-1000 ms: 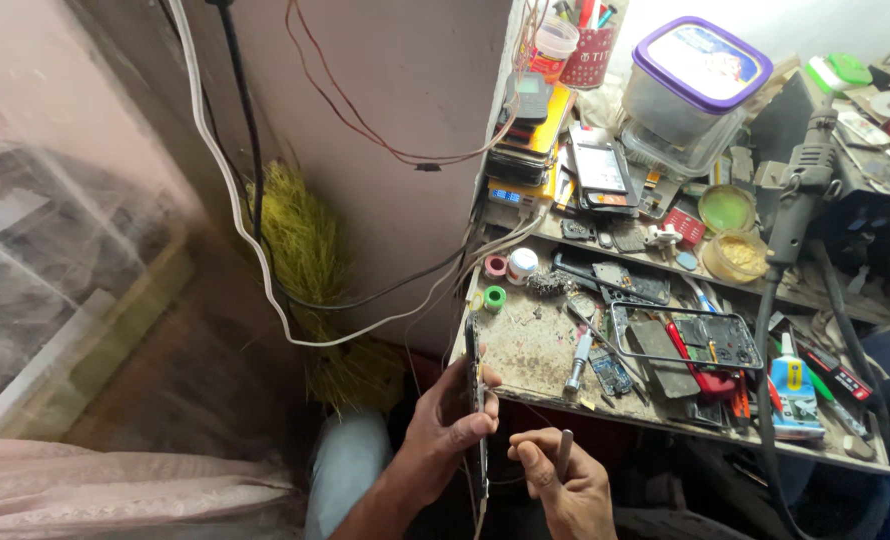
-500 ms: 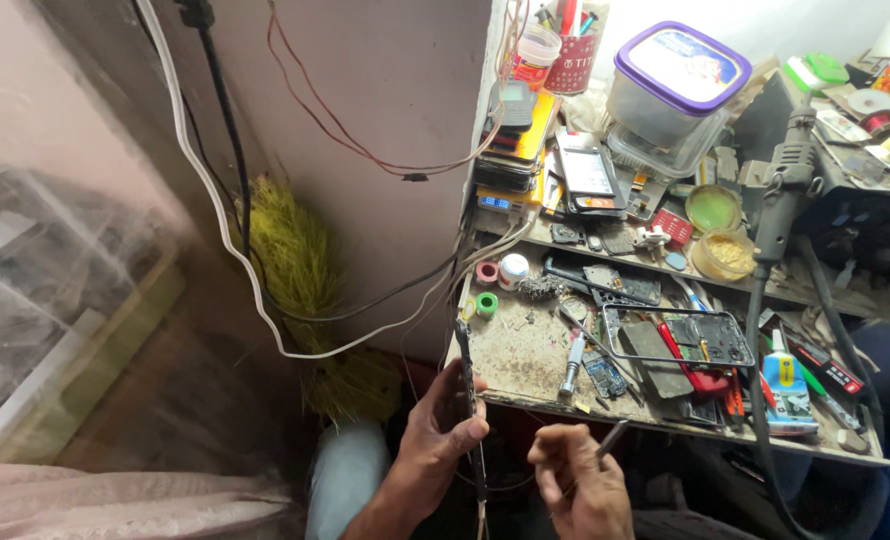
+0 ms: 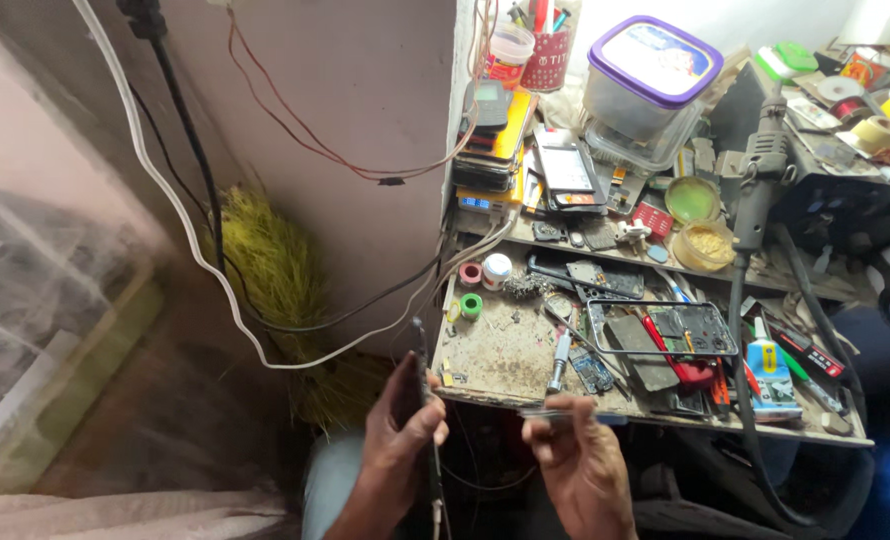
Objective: The person holds a disassembled smartphone and uses a metal prying tool to adjust internal components near the motherboard and battery. The person repeatedly pries and repositions small parts while the phone remains connected to a charging cable.
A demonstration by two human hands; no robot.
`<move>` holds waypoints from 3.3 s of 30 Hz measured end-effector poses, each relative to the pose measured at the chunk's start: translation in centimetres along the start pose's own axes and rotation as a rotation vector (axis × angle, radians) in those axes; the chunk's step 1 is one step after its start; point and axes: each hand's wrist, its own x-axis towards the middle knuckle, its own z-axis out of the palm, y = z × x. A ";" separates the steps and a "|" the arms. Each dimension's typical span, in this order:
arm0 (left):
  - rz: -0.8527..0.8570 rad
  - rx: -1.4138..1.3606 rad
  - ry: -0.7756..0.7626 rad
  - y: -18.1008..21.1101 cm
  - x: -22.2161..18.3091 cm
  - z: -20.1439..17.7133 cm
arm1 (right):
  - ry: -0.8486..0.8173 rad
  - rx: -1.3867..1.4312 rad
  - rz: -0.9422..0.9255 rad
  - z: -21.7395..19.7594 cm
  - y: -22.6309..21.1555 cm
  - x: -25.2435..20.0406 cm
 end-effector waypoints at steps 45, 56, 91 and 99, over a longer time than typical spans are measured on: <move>0.000 -0.133 -0.150 3.2 0.1 -2.2 | -0.190 -1.757 -0.188 10.1 1.8 6.8; -0.022 -0.023 -0.117 2.1 0.2 -0.6 | 0.126 -1.343 -0.224 6.9 -2.3 3.4; -0.058 0.093 -0.260 1.4 0.4 5.0 | 0.045 -0.716 0.115 3.5 -0.7 -0.2; -0.034 0.062 -0.306 1.2 0.5 4.6 | 0.044 -0.724 0.121 4.1 -0.8 -0.5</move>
